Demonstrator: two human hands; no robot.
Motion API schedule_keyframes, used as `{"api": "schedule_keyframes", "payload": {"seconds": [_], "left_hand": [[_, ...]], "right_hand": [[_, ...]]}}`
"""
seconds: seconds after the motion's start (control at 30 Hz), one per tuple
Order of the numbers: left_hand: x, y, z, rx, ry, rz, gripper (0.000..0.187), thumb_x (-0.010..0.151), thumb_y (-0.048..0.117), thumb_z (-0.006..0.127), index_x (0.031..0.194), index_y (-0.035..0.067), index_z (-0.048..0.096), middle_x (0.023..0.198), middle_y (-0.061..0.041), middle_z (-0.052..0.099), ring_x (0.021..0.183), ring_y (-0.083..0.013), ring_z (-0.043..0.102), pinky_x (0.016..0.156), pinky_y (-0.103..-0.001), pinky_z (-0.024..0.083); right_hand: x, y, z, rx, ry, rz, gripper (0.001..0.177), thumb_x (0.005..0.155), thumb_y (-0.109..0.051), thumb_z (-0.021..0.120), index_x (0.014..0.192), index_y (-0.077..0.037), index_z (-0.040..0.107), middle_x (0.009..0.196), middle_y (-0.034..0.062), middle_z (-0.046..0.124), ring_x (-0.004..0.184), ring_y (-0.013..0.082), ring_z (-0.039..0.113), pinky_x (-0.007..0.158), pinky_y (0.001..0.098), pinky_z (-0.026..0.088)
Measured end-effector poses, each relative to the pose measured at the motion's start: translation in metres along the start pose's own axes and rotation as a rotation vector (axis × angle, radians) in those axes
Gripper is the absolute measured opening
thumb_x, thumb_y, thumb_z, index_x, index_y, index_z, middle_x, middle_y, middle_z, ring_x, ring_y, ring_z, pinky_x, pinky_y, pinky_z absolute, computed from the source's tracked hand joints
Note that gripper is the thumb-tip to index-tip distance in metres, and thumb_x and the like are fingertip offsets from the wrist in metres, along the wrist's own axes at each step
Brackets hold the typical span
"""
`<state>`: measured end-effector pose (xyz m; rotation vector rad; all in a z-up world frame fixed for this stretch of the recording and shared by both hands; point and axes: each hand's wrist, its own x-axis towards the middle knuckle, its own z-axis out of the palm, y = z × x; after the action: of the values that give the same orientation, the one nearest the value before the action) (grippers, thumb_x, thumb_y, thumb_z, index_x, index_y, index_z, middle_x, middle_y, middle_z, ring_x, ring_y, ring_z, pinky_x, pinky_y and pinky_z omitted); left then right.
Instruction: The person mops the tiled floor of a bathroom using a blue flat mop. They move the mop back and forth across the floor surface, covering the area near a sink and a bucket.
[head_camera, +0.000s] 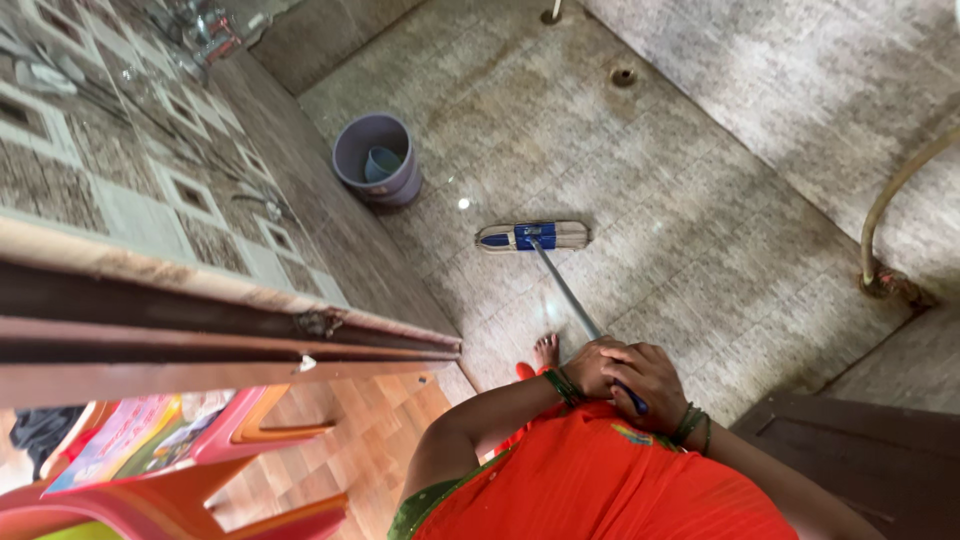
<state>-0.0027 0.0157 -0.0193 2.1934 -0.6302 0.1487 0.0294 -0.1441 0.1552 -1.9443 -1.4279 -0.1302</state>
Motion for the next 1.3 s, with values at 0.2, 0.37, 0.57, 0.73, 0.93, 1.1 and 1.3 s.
{"api": "schedule_keyframes", "payload": {"seconds": [0.2, 0.37, 0.57, 0.73, 0.93, 1.1, 1.3], "left_hand": [[0.020, -0.066, -0.048, 0.173, -0.170, -0.202, 0.025, 0.090, 0.036, 0.071, 0.104, 0.015, 0.069, 0.099, -0.007, 0.068, 0.099, -0.0273, 0.064, 0.099, -0.042, 0.050], [0.032, -0.112, -0.107, 0.284, -0.073, -0.207, 0.042, 0.067, 0.035, 0.078, 0.104, 0.015, 0.071, 0.100, -0.007, 0.068, 0.102, -0.0265, 0.062, 0.097, -0.047, 0.044], [0.036, -0.124, -0.135, 0.403, -0.060, -0.391, 0.036, 0.070, 0.025, 0.074, 0.105, 0.018, 0.070, 0.111, -0.005, 0.065, 0.118, -0.0242, 0.059, 0.097, -0.043, 0.045], [0.031, -0.106, -0.102, 0.325, -0.001, -0.266, 0.027, 0.075, 0.028, 0.074, 0.101, 0.020, 0.071, 0.106, -0.001, 0.069, 0.121, -0.0237, 0.059, 0.105, -0.043, 0.045], [0.043, -0.065, -0.042, 0.109, 0.289, 0.111, 0.037, 0.078, 0.031, 0.074, 0.111, 0.014, 0.073, 0.111, -0.005, 0.070, 0.109, -0.0271, 0.062, 0.110, -0.056, 0.033], [0.057, -0.002, -0.010, -0.082, 0.275, -0.032, 0.022, 0.082, 0.028, 0.072, 0.097, 0.013, 0.067, 0.100, -0.007, 0.067, 0.099, -0.0278, 0.061, 0.100, -0.044, 0.049], [0.051, 0.063, -0.001, -0.335, 0.150, -0.226, 0.020, 0.098, 0.021, 0.061, 0.115, 0.011, 0.065, 0.112, -0.008, 0.068, 0.107, -0.0252, 0.068, 0.093, -0.040, 0.058]], "right_hand": [[0.036, 0.063, 0.055, 0.002, -0.101, 0.007, 0.029, 0.084, -0.021, 0.067, 0.109, -0.006, 0.069, 0.134, 0.0123, 0.061, 0.107, 0.0339, 0.059, 0.093, 0.0482, 0.046], [0.076, 0.127, 0.126, -0.056, -0.245, 0.008, 0.052, 0.083, -0.029, 0.076, 0.125, -0.004, 0.056, 0.133, 0.0169, 0.055, 0.112, 0.0360, 0.059, 0.091, 0.0492, 0.049], [0.091, 0.150, 0.172, -0.102, -0.373, 0.137, 0.064, 0.084, -0.034, 0.078, 0.131, -0.001, 0.049, 0.131, 0.0203, 0.053, 0.116, 0.0391, 0.057, 0.090, 0.0484, 0.052], [0.054, 0.133, 0.146, -0.052, -0.252, 0.106, 0.061, 0.084, -0.032, 0.075, 0.130, 0.000, 0.051, 0.144, 0.0203, 0.050, 0.121, 0.0395, 0.054, 0.092, 0.0486, 0.048], [0.031, 0.081, 0.051, -0.023, -0.184, 0.186, 0.041, 0.088, -0.026, 0.070, 0.123, -0.007, 0.065, 0.143, 0.0101, 0.057, 0.131, 0.0322, 0.053, 0.106, 0.0494, 0.035], [0.021, 0.034, -0.029, -0.004, -0.093, 0.201, 0.034, 0.092, -0.026, 0.064, 0.120, -0.009, 0.070, 0.134, 0.0067, 0.068, 0.128, 0.0259, 0.057, 0.108, 0.0443, 0.038], [0.018, -0.015, -0.058, -0.073, -0.022, 0.049, 0.026, 0.093, -0.021, 0.059, 0.112, -0.009, 0.072, 0.132, 0.0074, 0.068, 0.134, 0.0280, 0.055, 0.117, 0.0503, 0.035]]}}
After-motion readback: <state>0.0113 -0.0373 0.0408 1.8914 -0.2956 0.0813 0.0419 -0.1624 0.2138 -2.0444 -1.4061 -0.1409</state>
